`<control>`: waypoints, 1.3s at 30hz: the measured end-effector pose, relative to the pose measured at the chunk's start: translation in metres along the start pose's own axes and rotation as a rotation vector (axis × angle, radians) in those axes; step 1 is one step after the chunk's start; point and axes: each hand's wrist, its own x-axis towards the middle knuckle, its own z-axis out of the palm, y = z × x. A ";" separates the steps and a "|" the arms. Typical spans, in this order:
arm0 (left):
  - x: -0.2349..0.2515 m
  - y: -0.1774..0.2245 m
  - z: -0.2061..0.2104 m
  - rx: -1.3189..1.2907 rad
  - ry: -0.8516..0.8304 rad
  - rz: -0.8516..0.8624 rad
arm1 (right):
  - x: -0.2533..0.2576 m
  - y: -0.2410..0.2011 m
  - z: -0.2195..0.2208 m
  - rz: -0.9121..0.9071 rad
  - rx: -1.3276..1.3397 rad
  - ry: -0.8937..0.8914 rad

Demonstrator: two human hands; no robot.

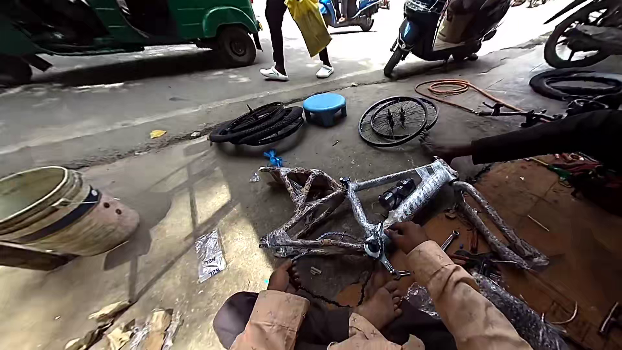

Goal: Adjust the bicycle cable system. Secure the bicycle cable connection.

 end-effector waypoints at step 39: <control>0.009 -0.049 0.022 0.429 -0.841 -0.063 | -0.042 -0.030 0.126 0.385 1.249 -0.320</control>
